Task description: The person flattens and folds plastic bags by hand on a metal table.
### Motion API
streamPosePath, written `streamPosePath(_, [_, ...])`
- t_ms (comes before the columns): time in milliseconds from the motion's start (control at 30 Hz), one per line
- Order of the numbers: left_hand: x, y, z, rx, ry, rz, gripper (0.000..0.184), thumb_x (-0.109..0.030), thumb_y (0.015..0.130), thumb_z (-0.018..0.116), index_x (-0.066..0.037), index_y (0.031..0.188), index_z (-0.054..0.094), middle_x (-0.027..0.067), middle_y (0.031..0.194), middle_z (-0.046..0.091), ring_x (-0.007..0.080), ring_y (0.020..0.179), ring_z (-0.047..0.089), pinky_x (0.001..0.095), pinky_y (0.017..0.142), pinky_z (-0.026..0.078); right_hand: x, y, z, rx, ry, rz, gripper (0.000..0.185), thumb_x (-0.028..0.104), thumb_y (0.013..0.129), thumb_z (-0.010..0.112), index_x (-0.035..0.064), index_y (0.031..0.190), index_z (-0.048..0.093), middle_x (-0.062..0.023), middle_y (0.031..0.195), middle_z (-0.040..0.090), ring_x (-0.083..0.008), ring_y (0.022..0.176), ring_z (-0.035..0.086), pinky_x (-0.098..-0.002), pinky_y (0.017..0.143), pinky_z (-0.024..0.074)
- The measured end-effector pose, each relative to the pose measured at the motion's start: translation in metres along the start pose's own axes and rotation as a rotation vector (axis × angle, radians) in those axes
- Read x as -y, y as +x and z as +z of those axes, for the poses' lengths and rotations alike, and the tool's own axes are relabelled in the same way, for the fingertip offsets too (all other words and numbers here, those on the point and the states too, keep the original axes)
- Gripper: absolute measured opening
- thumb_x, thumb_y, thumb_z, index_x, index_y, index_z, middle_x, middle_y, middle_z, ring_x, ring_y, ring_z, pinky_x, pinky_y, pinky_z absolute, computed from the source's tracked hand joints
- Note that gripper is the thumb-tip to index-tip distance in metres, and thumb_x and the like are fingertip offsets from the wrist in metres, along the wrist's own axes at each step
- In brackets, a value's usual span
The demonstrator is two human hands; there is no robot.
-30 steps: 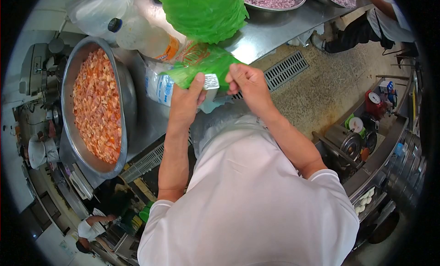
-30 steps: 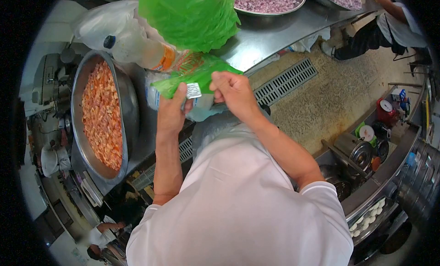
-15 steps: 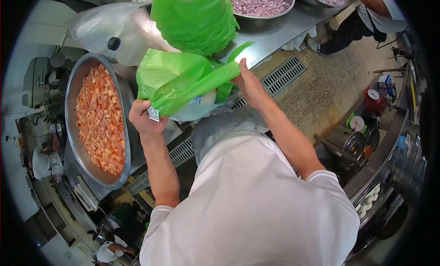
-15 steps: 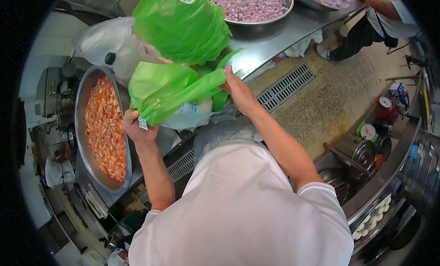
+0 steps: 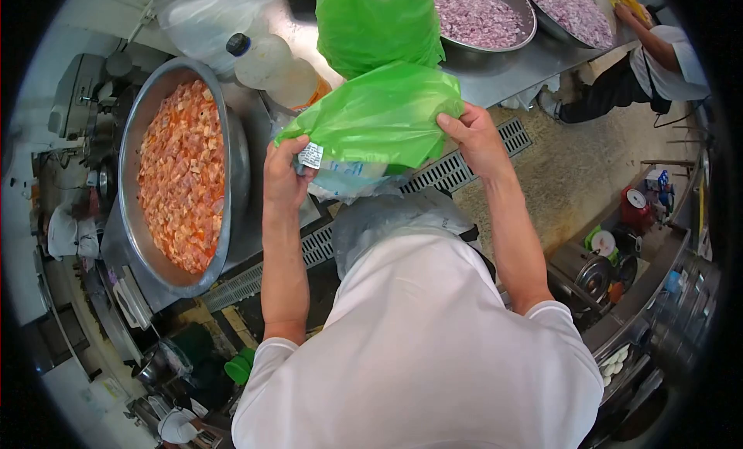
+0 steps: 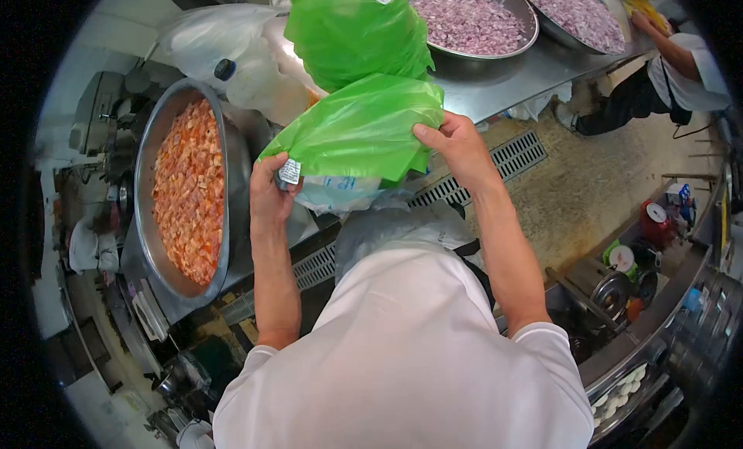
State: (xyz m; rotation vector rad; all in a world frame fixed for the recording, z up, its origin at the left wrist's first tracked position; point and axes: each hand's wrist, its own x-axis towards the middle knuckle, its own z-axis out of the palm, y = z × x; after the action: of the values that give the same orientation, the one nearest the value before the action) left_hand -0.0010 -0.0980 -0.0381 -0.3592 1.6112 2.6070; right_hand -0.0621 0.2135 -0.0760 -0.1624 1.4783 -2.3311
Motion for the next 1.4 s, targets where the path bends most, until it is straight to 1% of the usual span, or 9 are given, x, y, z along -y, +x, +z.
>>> streamPosePath(200, [-0.008, 0.012, -0.007, -0.076, 0.685, -0.099, 0.025, -0.020, 0.093, 0.063, 0.000, 0.108, 0.066, 0.0028, 0.073, 0.065, 0.0094, 0.058, 0.057, 0.0245, 0.053, 0.046, 0.021, -0.015, 0.000, -0.053, -0.242, 0.031, 0.029, 0.015, 0.097, 0.066, -0.0032, 0.120, 0.067, -0.0043, 0.108, 0.072, -0.0106, 0.095, 0.064, -0.0294, 0.090, 0.0500])
streamPosePath(333, [-0.010, 0.016, 0.015, -0.418, 0.915, 0.493, 0.029, -0.022, 0.092, 0.072, 0.004, 0.103, 0.066, 0.0092, 0.091, 0.067, 0.0191, 0.086, 0.063, 0.0340, 0.089, 0.048, 0.027, -0.018, 0.004, -0.115, -0.346, -0.012, 0.025, 0.015, 0.096, 0.069, -0.0049, 0.111, 0.069, -0.0040, 0.099, 0.072, -0.0096, 0.088, 0.064, -0.0294, 0.078, 0.0527])
streamPosePath(733, [-0.020, 0.000, 0.096, 0.353, -0.367, -0.167, 0.033, -0.034, 0.106, 0.048, -0.002, 0.113, 0.055, 0.0029, 0.077, 0.057, 0.0090, 0.050, 0.045, 0.0220, 0.045, 0.033, 0.033, 0.011, 0.009, -0.370, -0.772, -0.415, 0.029, 0.009, 0.085, 0.073, 0.0033, 0.071, 0.048, 0.0008, 0.065, 0.052, -0.0062, 0.062, 0.045, -0.0272, 0.054, 0.0359])
streamPosePath(867, [-0.046, -0.003, 0.090, 0.753, -0.060, -0.261, 0.028, -0.026, 0.107, 0.045, -0.002, 0.097, 0.057, 0.0068, 0.074, 0.055, 0.0147, 0.053, 0.050, 0.0264, 0.047, 0.036, 0.105, 0.048, -0.032, -0.355, 0.014, -0.565, 0.022, 0.014, 0.093, 0.068, 0.0110, 0.082, 0.049, -0.0002, 0.080, 0.057, -0.0111, 0.071, 0.053, -0.0265, 0.067, 0.0454])
streamPosePath(933, [-0.061, 0.016, 0.105, 0.455, 0.680, 0.482, 0.026, -0.023, 0.104, 0.049, -0.001, 0.094, 0.057, 0.0103, 0.074, 0.053, 0.0225, 0.057, 0.052, 0.0337, 0.050, 0.040, 0.177, 0.032, 0.014, -0.043, 0.340, -0.611, 0.017, 0.015, 0.092, 0.068, 0.0127, 0.086, 0.053, 0.0012, 0.075, 0.057, -0.0127, 0.070, 0.059, -0.0314, 0.064, 0.0507])
streamPosePath(1000, [-0.097, 0.037, 0.130, 0.170, 1.187, 1.049, 0.021, -0.020, 0.099, 0.055, -0.001, 0.094, 0.060, 0.0150, 0.076, 0.056, 0.0322, 0.066, 0.057, 0.0424, 0.056, 0.044, 0.214, 0.037, 0.031, 0.681, 0.120, -0.708, 0.019, 0.020, 0.091, 0.069, 0.0085, 0.084, 0.056, -0.0025, 0.073, 0.061, -0.0135, 0.069, 0.061, -0.0306, 0.065, 0.0510])
streamPosePath(1100, [-0.145, 0.081, 0.147, -0.066, 1.440, 1.281, 0.023, -0.023, 0.088, 0.065, -0.003, 0.098, 0.066, 0.0203, 0.091, 0.067, 0.0415, 0.084, 0.064, 0.0506, 0.068, 0.050, 0.248, 0.079, 0.058, 0.411, -0.937, -0.669, 0.021, 0.021, 0.087, 0.072, 0.0053, 0.085, 0.059, -0.0033, 0.078, 0.063, -0.0109, 0.073, 0.059, -0.0264, 0.066, 0.0474])
streamPosePath(1267, [-0.092, 0.133, 0.113, -0.012, 1.644, 0.497, 0.036, -0.033, 0.082, 0.067, -0.003, 0.102, 0.074, 0.0191, 0.103, 0.069, 0.0393, 0.094, 0.067, 0.0464, 0.080, 0.053, 0.174, 0.191, 0.005, 0.534, -1.665, -0.383, 0.022, 0.013, 0.077, 0.072, 0.0008, 0.094, 0.066, -0.0166, 0.082, 0.067, -0.0331, 0.077, 0.064, -0.0446, 0.075, 0.0513])
streamPosePath(1400, [-0.026, 0.150, 0.076, -0.002, 1.234, 0.597, 0.030, -0.025, 0.083, 0.064, -0.003, 0.099, 0.075, 0.0177, 0.107, 0.069, 0.0371, 0.099, 0.067, 0.0422, 0.086, 0.052, 0.076, 0.188, -0.045, 0.469, -1.384, -0.636, 0.031, 0.012, 0.076, 0.064, -0.0008, 0.105, 0.062, -0.0230, 0.096, 0.064, -0.0410, 0.094, 0.063, -0.0478, 0.084, 0.0505])
